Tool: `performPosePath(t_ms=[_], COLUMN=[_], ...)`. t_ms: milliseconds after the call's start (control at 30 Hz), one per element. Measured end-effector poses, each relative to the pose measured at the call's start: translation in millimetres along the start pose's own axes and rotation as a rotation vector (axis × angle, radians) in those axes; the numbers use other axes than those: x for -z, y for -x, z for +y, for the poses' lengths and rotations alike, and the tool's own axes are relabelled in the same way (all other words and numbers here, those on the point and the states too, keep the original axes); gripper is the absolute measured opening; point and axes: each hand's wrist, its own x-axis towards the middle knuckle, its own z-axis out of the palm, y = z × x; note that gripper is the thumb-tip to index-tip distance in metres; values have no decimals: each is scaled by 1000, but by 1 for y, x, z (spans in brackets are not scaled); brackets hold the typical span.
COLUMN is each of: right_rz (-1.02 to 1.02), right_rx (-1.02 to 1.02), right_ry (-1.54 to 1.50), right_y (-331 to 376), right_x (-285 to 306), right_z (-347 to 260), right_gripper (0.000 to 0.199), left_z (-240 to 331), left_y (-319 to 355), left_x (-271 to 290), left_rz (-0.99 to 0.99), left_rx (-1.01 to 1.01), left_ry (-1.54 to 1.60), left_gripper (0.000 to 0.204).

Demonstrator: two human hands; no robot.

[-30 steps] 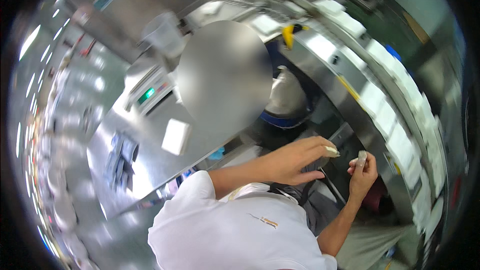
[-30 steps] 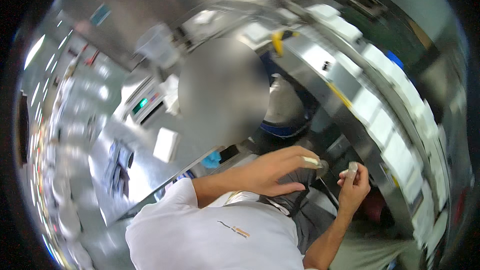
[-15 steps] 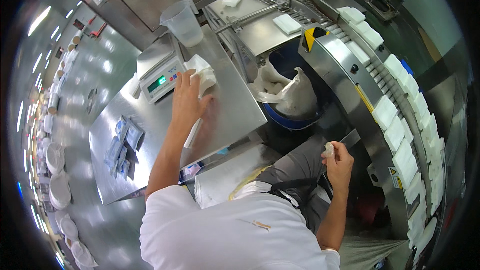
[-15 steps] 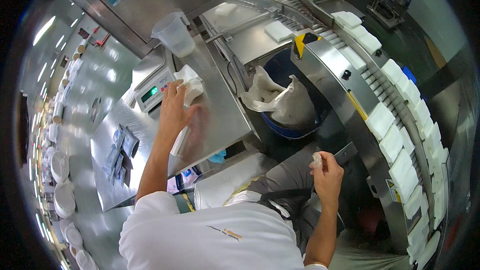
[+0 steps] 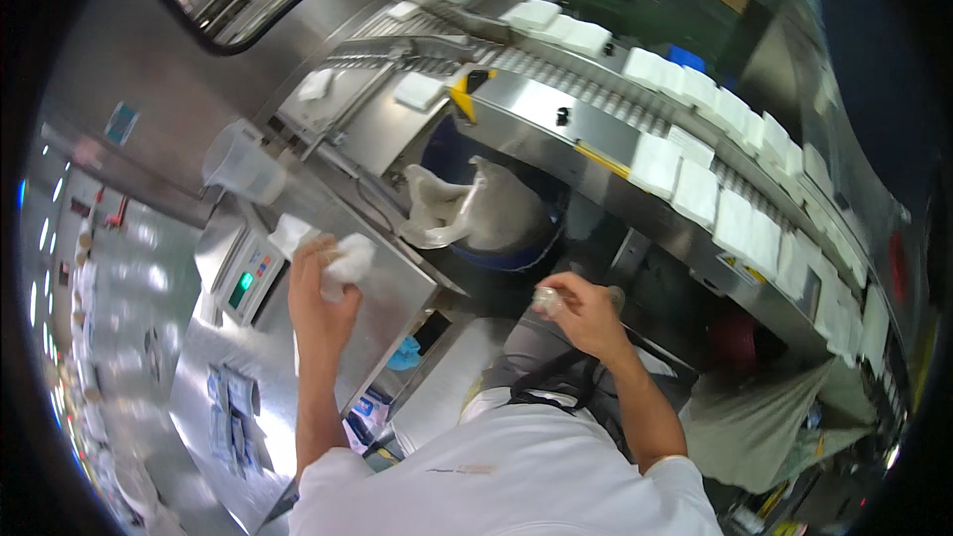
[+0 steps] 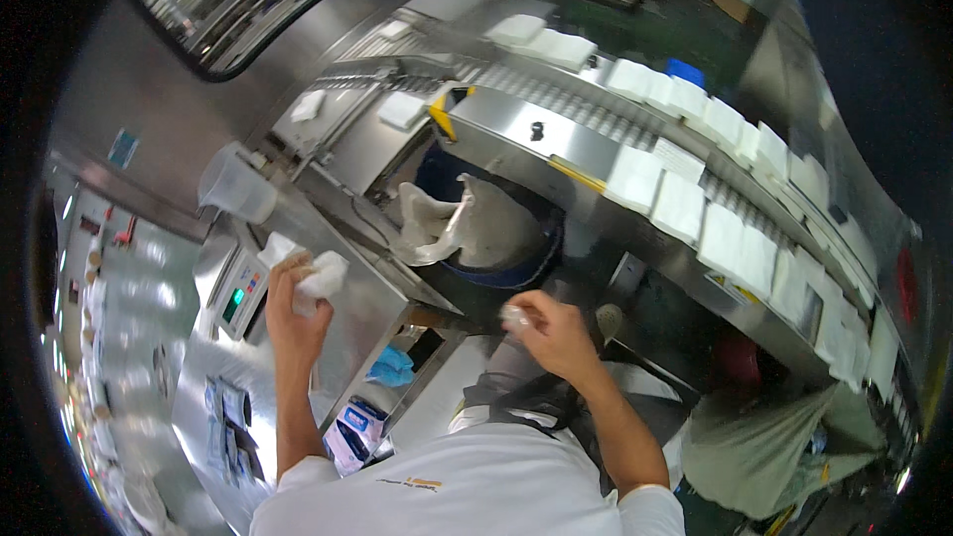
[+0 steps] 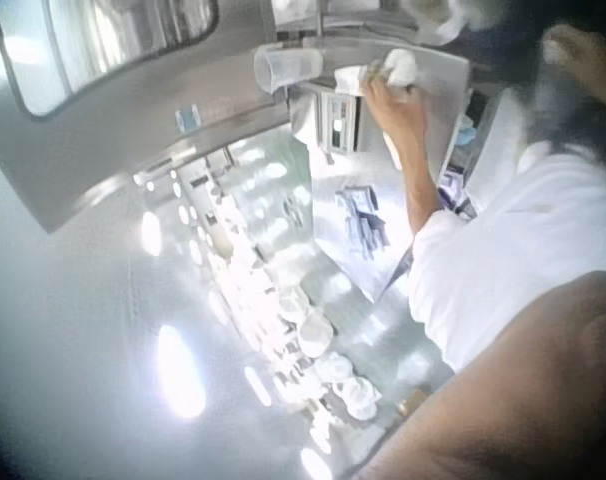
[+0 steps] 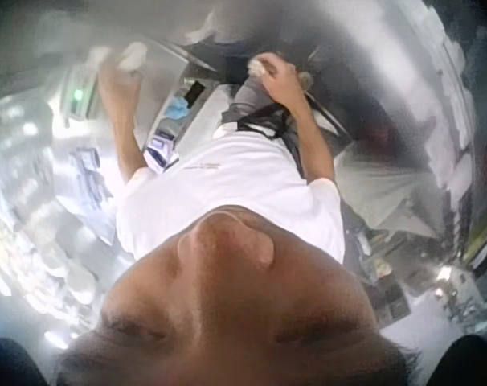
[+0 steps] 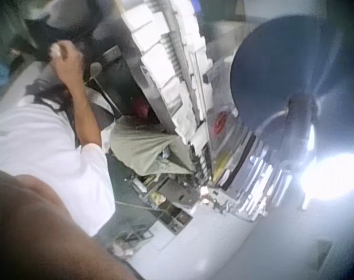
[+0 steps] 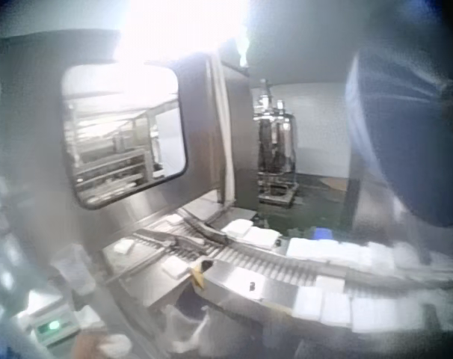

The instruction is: The person picks up white rectangular items from a conveyor belt, places some into a large sack, and sets others on a digital scale by hand.

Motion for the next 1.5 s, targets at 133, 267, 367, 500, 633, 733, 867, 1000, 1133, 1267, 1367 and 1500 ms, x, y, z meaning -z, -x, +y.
performPosePath(t_ms=[133,267,367,500,633,733,867,1000,1133,1267,1367,1500], right_rz=[-371,-221,28,316,672,773,720,879,921,835,854,854], right_rx=[-204,-232,-260,-119,99,24,55,117,179,242,245,283], right_ry=[-715,-972,-655,-563,-229,105,242,525,106,-194,-176,56], right_y=[2,18,40,78,106,127,136,144,144,147,147,149], right_x=[-8,-8,21,43,55,65,65,73,71,75,67,59], right_z=[-21,-32,-41,-38,-37,-72,-97,-88,-84,-84,-85,-87], right_gripper=[70,68,46,41,38,43,46,49,46,46,47,49], left_z=[82,118,149,169,186,194,220,241,242,244,241,231], left_y=[14,32,37,43,57,69,68,66,60,59,61,67], left_x=[-42,-93,-118,-153,-180,-194,-204,-216,-200,-190,-187,-191], left_rz=[-211,-351,-410,-422,-548,-790,-1063,-1071,-1045,-951,-816,-654], left_rx=[-207,-514,-654,-791,-740,-190,147,259,195,142,35,-92], left_ry=[341,363,362,522,853,1509,1532,1526,1595,1589,1483,1398], left_gripper=[36,45,41,44,37,72,107,61,58,60,61,63])
